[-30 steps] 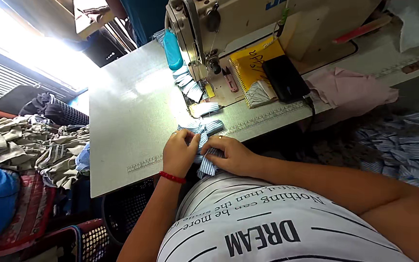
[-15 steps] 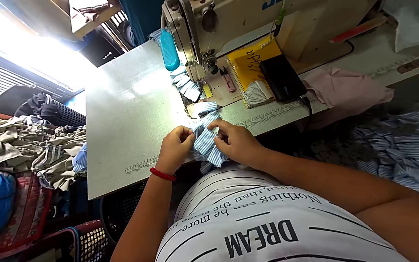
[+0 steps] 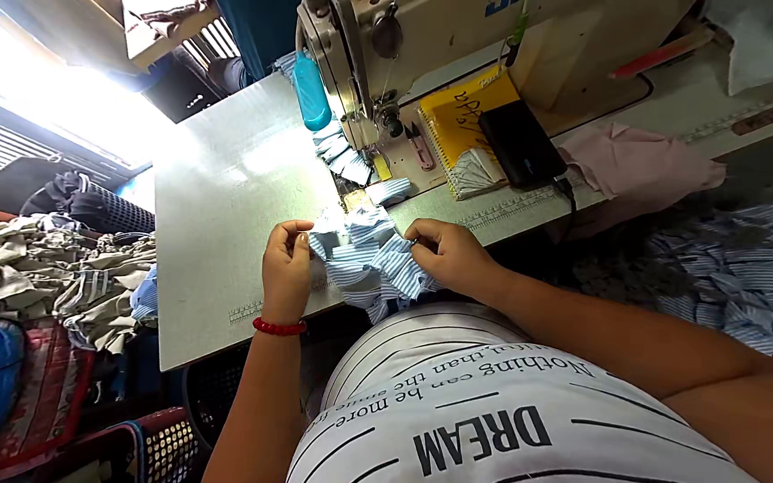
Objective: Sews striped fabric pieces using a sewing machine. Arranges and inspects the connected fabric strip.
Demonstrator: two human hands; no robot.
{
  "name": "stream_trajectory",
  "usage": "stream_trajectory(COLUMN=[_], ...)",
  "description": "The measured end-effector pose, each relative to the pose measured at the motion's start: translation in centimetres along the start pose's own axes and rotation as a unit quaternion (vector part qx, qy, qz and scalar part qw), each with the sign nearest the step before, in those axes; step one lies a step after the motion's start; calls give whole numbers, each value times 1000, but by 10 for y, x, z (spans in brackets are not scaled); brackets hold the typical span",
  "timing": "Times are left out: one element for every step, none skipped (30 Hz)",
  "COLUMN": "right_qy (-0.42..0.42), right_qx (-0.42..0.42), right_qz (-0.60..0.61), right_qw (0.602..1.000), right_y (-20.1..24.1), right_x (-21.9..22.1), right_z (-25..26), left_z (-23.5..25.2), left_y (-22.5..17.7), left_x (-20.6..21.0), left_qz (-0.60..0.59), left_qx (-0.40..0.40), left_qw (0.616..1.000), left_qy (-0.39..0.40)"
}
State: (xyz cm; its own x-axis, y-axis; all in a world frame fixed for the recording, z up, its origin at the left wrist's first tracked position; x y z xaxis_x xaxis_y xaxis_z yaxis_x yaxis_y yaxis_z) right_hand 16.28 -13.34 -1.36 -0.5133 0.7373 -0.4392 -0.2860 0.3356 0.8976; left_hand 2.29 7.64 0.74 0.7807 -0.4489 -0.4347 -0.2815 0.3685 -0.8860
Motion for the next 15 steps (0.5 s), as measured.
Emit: stream_trajectory(right_qy=[-9,-16,-15,-7,2,11,20,28,33,36,38,41,48,60,70], right_qx=[6,12,22,31,37,39,36,33,28,24,24,28,36,47,59], right_qz=[19,43,72,103,130,148,158,161,164,170,183,203,230,261,291], right_qw=[1000,999,997,994,991,988,987,986,985,984,982,978,971,962,952], right_y=[-2,-4,-6,-7,-8,-8,-8,-8,-8,-9,-9,-8,-6,-3,0], right_x=[-1,-1,-2,-3,-3,-4,-4,-4,-4,-3,-3,-3,-3,-4,-3], right_z=[0,1,2,3,3,3,2,2,2,2,2,3,3,3,2], left_z=[1,1,-1,-4,-10,-18,-30,-47,-66,-85,-103,-115,-122,-125,-123], left_y=[-1,-2,-5,-8,-7,-4,3,13,24,38,54,73,90,103,111], left_x=[-7,-16,-28,-42,-57,-73,-86,-94,-96,-94,-88,-80,-69,-58,-44], left_qz=[-1,-14,-42,-71,-86,-87,-83,-70,-38,13,79,150,207,233,223], left_qx=[0,-13,-46,-84,-112,-129,-138,-143,-144,-144,-151,-168,-187,-201,-202], left_qw=[1000,1000,998,994,990,986,980,970,961,952,941,928,918,920,934], left_qy=[-7,-12,-16,-13,11,57,121,184,234,269,291,297,282,244,190])
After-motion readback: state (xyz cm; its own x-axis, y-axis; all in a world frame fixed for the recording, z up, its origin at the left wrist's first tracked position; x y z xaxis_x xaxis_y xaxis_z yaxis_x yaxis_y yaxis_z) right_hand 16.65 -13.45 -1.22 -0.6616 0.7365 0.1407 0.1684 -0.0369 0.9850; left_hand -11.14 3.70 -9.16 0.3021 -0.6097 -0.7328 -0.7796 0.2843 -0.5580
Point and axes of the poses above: each hand's wrist, its own z-axis towards the middle knuckle, its own x-axis out of the palm, y = z × x, the point moved 3 cm from there along z, towards the middle knuckle, and after that the axes turned 15 degrees about -y, right-handed, at the moved point
